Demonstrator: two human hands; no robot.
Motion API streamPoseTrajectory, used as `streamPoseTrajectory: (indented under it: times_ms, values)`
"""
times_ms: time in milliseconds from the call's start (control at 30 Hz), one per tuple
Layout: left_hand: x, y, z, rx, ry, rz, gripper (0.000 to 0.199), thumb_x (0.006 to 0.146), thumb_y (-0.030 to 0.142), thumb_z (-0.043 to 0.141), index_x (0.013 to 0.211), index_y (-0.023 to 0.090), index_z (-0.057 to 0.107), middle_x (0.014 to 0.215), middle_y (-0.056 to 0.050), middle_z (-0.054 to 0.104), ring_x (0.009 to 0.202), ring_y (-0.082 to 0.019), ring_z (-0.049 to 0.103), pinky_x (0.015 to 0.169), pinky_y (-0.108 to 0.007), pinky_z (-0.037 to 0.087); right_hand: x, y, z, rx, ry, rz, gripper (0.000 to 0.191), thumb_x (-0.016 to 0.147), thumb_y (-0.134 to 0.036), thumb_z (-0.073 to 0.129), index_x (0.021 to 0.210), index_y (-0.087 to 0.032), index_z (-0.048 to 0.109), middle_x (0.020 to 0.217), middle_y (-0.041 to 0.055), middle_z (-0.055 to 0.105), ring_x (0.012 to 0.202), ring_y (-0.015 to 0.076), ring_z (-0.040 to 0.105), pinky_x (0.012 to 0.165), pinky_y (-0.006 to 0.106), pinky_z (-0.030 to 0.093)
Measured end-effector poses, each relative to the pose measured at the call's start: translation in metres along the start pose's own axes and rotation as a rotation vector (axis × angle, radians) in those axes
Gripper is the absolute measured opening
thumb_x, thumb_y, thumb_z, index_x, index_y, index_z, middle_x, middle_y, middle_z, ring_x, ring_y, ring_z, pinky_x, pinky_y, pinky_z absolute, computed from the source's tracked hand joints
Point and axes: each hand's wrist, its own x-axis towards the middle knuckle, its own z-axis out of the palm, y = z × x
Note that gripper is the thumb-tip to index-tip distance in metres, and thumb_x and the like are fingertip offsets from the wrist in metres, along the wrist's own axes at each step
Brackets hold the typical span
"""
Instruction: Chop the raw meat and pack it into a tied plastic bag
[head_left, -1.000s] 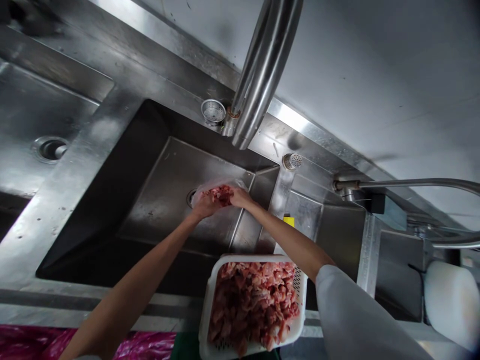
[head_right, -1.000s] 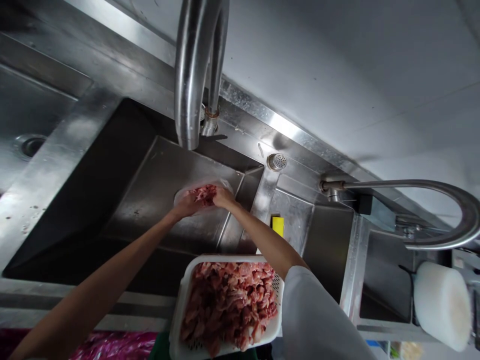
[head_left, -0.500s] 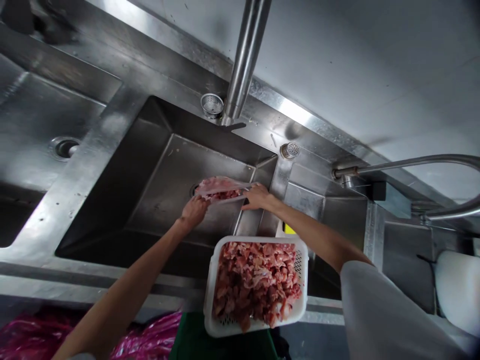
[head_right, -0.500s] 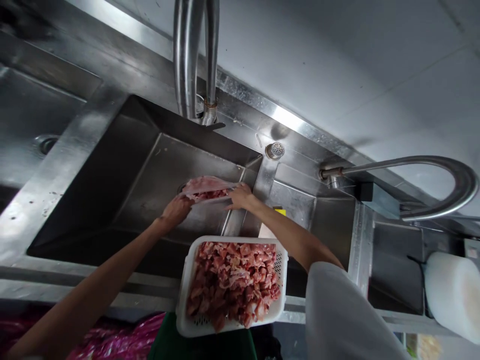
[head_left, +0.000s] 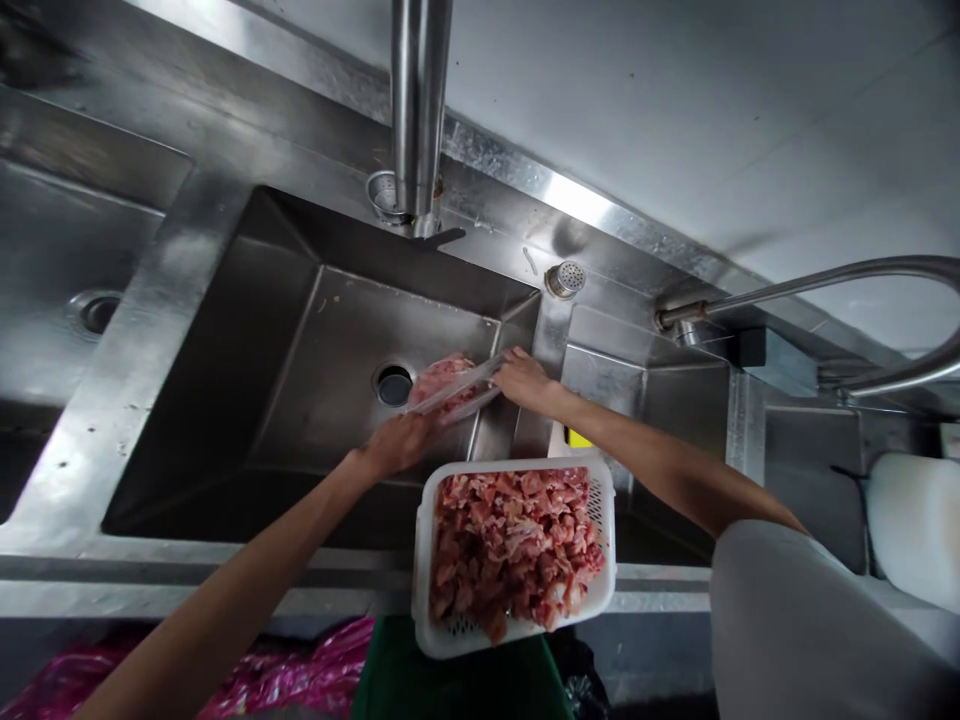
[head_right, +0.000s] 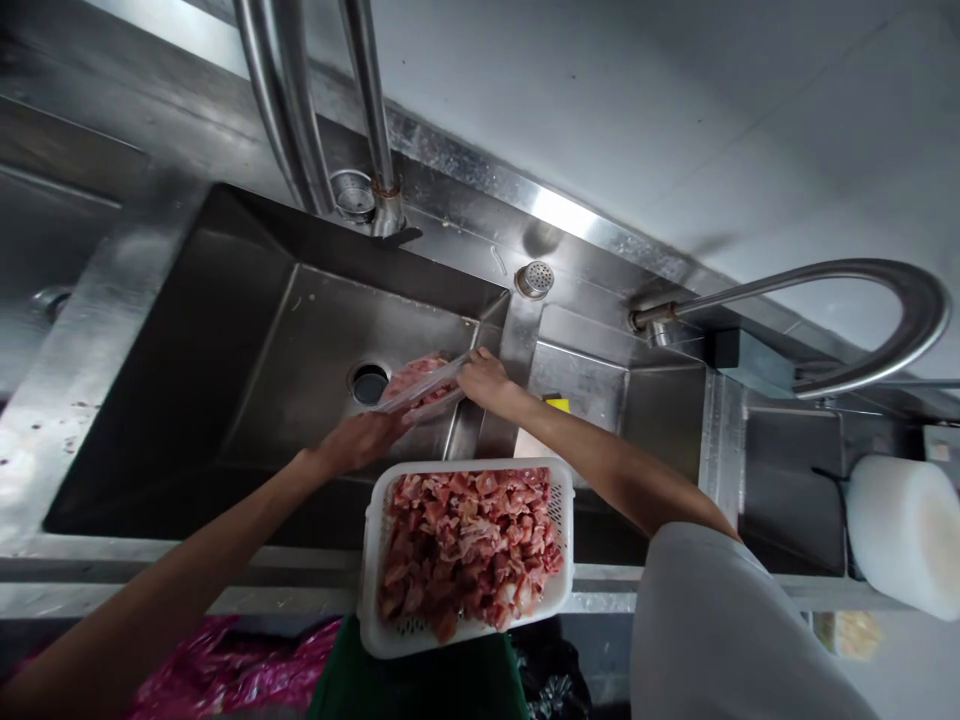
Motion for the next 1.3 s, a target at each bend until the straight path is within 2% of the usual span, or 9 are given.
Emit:
streamPoseTrajectory:
  times_ms: [167, 300, 400, 500, 567, 667, 867, 1100, 1300]
  values:
    - [0.027, 0.003, -0.009, 0.084, 0.159, -0.176, 0.063, 0.099, 0.036, 0.055, 0.158, 0.017, 0.043, 0.154, -0.026, 0.050, 0.127, -0.040, 0.062, 0.104, -0.049, 0.051, 0.007, -0.008, 0.007, -0.248, -0.170, -0.164, 0.028, 0.083, -0.006, 0.056, 0.089, -0.020, 0.080, 0.098, 0.0116, 0.078, 0.136, 0.0345, 0.047, 0.123, 0.058, 0.020]
    - [0.021, 0.015, -0.016, 0.098, 0.133, -0.079, 0.096, 0.078, 0.029, 0.084, 0.161, 0.027, 0.037, 0.161, -0.017, 0.045, 0.133, -0.041, 0.056, 0.108, -0.050, 0.049, -0.015, -0.013, -0.015, -0.098, -0.134, -0.294, 0.041, 0.081, -0.002, 0.052, 0.112, -0.011, 0.077, 0.120, 0.0155, 0.074, 0.129, 0.0288, 0.057, 0.120, 0.049, 0.034]
    - [0.006, 0.016, -0.017, -0.026, 0.174, 0.082, 0.056, 0.087, 0.029, 0.075, 0.141, 0.026, 0.062, 0.149, -0.012, 0.059, 0.131, -0.034, 0.058, 0.112, -0.046, 0.047, -0.081, -0.002, -0.024, 0.198, 0.212, -0.187, 0.043, 0.093, -0.015, 0.047, 0.130, -0.018, 0.070, 0.132, 0.0123, 0.069, 0.125, 0.0239, 0.061, 0.115, 0.045, 0.044]
    - [-0.003, 0.004, -0.020, -0.119, 0.475, -0.028, 0.033, 0.097, 0.039, 0.061, 0.122, 0.021, 0.072, 0.128, -0.013, 0.069, 0.126, -0.031, 0.059, 0.115, -0.048, 0.042, -0.186, 0.017, -0.007, 0.481, 0.556, 0.232, 0.040, 0.091, -0.039, 0.062, 0.127, -0.023, 0.070, 0.128, 0.0154, 0.071, 0.117, 0.0285, 0.067, 0.108, 0.050, 0.050]
    - [-0.002, -0.009, -0.020, -0.158, 0.637, -0.254, 0.049, 0.088, 0.047, 0.070, 0.128, 0.018, 0.067, 0.129, -0.016, 0.067, 0.126, -0.033, 0.057, 0.112, -0.050, 0.044, -0.256, 0.025, 0.018, 0.785, 0.487, 0.478, 0.043, 0.079, -0.050, 0.076, 0.117, -0.029, 0.074, 0.122, 0.0183, 0.073, 0.104, 0.0316, 0.072, 0.093, 0.047, 0.058]
    - [0.008, -0.025, -0.011, -0.418, 0.521, -0.508, 0.045, 0.079, 0.047, 0.074, 0.111, 0.016, 0.069, 0.098, -0.012, 0.073, 0.096, -0.028, 0.067, 0.090, -0.040, 0.055, -0.321, 0.021, 0.064, 1.165, 0.084, 0.623, 0.038, 0.068, -0.053, 0.084, 0.098, -0.030, 0.079, 0.106, 0.0172, 0.076, 0.092, 0.0329, 0.075, 0.081, 0.046, 0.060]
    - [0.001, -0.013, 0.019, -1.207, 0.529, -0.557, 0.056, 0.058, 0.062, 0.078, 0.088, 0.019, 0.057, 0.061, 0.005, 0.054, 0.052, -0.011, 0.051, 0.057, -0.028, 0.052, -0.304, 0.004, 0.109, 1.092, 0.293, 0.688, 0.047, 0.055, -0.058, 0.085, 0.054, -0.018, 0.060, 0.053, 0.0029, 0.058, 0.052, 0.0160, 0.052, 0.052, 0.030, 0.043]
    - [-0.030, -0.001, 0.027, -0.899, 0.585, -0.433, 0.056, 0.070, 0.064, 0.073, 0.099, 0.017, 0.065, 0.057, 0.004, 0.057, 0.052, -0.012, 0.053, 0.051, -0.022, 0.040, -0.319, -0.012, 0.106, 1.224, 0.335, 0.603, 0.028, 0.061, -0.039, 0.074, 0.049, -0.020, 0.056, 0.046, 0.0007, 0.054, 0.047, 0.0142, 0.048, 0.050, 0.027, 0.038]
    - [-0.032, 0.011, 0.027, -0.937, 0.661, -0.368, 0.056, 0.075, 0.070, 0.068, 0.086, 0.015, 0.069, 0.078, -0.005, 0.069, 0.065, -0.015, 0.063, 0.064, -0.026, 0.053, -0.328, -0.023, 0.104, 1.177, 0.452, 0.635, 0.022, 0.058, -0.036, 0.072, 0.051, -0.019, 0.060, 0.050, 0.0000, 0.055, 0.048, 0.0127, 0.045, 0.047, 0.025, 0.035]
